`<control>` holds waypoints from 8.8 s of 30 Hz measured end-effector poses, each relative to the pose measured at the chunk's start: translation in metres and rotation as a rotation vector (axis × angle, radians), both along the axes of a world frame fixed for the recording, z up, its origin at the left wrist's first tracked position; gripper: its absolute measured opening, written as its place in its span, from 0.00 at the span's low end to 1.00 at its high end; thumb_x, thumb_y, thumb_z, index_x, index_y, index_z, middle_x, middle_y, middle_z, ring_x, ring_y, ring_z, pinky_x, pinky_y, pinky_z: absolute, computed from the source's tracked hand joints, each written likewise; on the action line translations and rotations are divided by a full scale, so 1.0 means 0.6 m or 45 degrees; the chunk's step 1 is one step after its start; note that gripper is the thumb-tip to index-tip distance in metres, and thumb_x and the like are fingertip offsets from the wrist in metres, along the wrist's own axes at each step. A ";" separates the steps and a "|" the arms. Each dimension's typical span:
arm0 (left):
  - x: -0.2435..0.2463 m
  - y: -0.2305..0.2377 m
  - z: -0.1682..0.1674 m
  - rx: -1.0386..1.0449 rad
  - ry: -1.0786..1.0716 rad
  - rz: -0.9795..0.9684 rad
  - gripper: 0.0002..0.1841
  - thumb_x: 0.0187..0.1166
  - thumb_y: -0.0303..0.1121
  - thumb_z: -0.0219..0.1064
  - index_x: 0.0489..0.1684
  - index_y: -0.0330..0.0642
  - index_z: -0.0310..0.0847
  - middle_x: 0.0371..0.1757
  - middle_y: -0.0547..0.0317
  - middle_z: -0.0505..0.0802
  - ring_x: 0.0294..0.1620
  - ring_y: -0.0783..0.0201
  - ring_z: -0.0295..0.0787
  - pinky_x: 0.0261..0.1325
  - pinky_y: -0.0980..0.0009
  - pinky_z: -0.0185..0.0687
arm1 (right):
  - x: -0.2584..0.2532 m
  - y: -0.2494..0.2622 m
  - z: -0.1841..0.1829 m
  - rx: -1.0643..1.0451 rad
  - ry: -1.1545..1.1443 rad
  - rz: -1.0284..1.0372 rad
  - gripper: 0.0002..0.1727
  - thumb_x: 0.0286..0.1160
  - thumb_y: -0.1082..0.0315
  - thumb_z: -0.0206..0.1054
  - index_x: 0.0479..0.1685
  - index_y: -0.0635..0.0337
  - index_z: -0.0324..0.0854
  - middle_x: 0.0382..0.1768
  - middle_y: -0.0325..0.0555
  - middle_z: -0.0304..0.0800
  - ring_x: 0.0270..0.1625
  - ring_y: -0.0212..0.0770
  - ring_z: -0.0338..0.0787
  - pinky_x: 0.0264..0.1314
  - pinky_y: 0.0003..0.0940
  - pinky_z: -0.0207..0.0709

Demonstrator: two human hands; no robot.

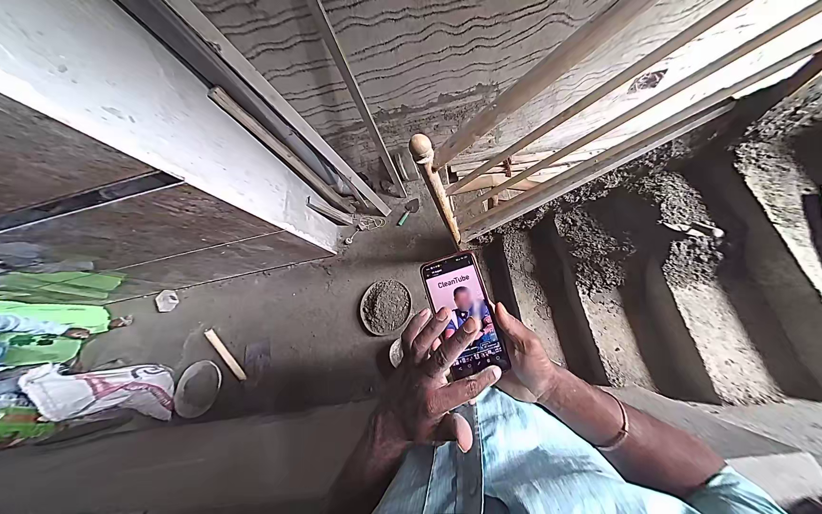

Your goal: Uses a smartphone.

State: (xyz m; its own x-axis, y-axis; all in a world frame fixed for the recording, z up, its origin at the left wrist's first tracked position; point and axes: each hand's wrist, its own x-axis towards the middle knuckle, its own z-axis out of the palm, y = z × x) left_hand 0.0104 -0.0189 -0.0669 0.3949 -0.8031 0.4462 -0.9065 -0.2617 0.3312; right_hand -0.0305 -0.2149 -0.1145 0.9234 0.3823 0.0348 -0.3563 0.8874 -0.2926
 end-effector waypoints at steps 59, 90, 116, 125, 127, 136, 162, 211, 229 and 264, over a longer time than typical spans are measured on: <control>0.004 0.029 -0.002 -0.176 -0.139 0.223 0.40 0.81 0.75 0.28 0.71 0.71 0.83 0.94 0.63 0.63 0.96 0.44 0.43 0.93 0.39 0.40 | 0.004 0.001 0.002 0.016 -0.084 0.088 0.36 0.90 0.34 0.42 0.78 0.52 0.72 0.65 0.61 0.86 0.56 0.57 0.93 0.41 0.50 0.91; 0.012 0.033 -0.003 -0.239 -0.108 0.318 0.37 0.84 0.71 0.29 0.72 0.69 0.81 0.93 0.57 0.64 0.95 0.42 0.45 0.93 0.40 0.43 | 0.002 0.004 -0.005 0.025 -0.114 0.089 0.36 0.89 0.35 0.43 0.79 0.54 0.70 0.64 0.63 0.85 0.54 0.58 0.93 0.40 0.50 0.91; 0.011 0.032 0.006 -0.379 -0.106 0.333 0.36 0.85 0.69 0.31 0.65 0.67 0.85 0.92 0.57 0.64 0.95 0.45 0.45 0.94 0.45 0.43 | 0.002 0.005 -0.003 0.076 -0.179 0.058 0.34 0.90 0.38 0.49 0.85 0.50 0.64 0.68 0.61 0.83 0.59 0.60 0.91 0.44 0.54 0.91; -0.005 0.022 -0.004 -0.128 -0.061 0.120 0.37 0.81 0.74 0.27 0.70 0.77 0.81 0.96 0.69 0.56 0.97 0.45 0.36 0.94 0.38 0.34 | 0.003 0.004 0.005 -0.018 -0.069 0.019 0.33 0.91 0.37 0.44 0.80 0.50 0.71 0.67 0.54 0.86 0.65 0.49 0.89 0.62 0.50 0.87; -0.008 0.016 -0.005 -0.060 -0.065 0.052 0.39 0.81 0.75 0.26 0.69 0.75 0.82 0.96 0.68 0.55 0.97 0.47 0.34 0.94 0.38 0.31 | 0.002 0.006 0.010 -0.034 -0.024 -0.014 0.32 0.91 0.39 0.44 0.79 0.51 0.72 0.67 0.49 0.86 0.71 0.44 0.85 0.77 0.49 0.77; -0.009 0.008 -0.007 -0.022 -0.089 0.033 0.40 0.79 0.76 0.28 0.73 0.74 0.80 0.96 0.66 0.56 0.97 0.48 0.35 0.94 0.39 0.32 | 0.002 0.005 0.015 -0.065 -0.015 -0.045 0.31 0.92 0.41 0.42 0.80 0.52 0.71 0.67 0.49 0.86 0.72 0.42 0.85 0.78 0.47 0.76; -0.013 0.017 -0.006 -0.200 0.005 0.041 0.37 0.82 0.74 0.31 0.62 0.72 0.87 0.94 0.66 0.61 0.96 0.45 0.40 0.94 0.39 0.39 | -0.001 0.005 0.011 -0.069 -0.021 -0.037 0.33 0.91 0.39 0.44 0.78 0.52 0.73 0.65 0.51 0.88 0.68 0.46 0.88 0.73 0.49 0.81; 0.026 0.024 -0.005 -0.113 -0.150 0.318 0.40 0.80 0.74 0.26 0.80 0.76 0.74 0.96 0.58 0.57 0.96 0.43 0.39 0.92 0.37 0.37 | 0.004 0.001 -0.003 0.017 -0.117 0.066 0.34 0.90 0.36 0.42 0.81 0.50 0.68 0.64 0.63 0.85 0.52 0.59 0.94 0.39 0.51 0.91; 0.033 0.026 0.002 -0.173 -0.071 0.531 0.39 0.81 0.72 0.28 0.85 0.70 0.68 0.93 0.46 0.61 0.95 0.40 0.44 0.92 0.37 0.39 | 0.009 0.004 -0.005 0.029 -0.141 0.099 0.35 0.90 0.35 0.43 0.82 0.50 0.66 0.69 0.65 0.82 0.54 0.61 0.93 0.38 0.49 0.91; -0.021 0.018 -0.009 0.053 -0.083 0.110 0.40 0.79 0.77 0.27 0.76 0.77 0.77 0.97 0.68 0.54 0.98 0.49 0.33 0.94 0.39 0.28 | 0.003 0.012 0.010 -0.094 0.007 -0.031 0.32 0.91 0.40 0.44 0.81 0.51 0.71 0.67 0.50 0.87 0.70 0.43 0.87 0.76 0.48 0.79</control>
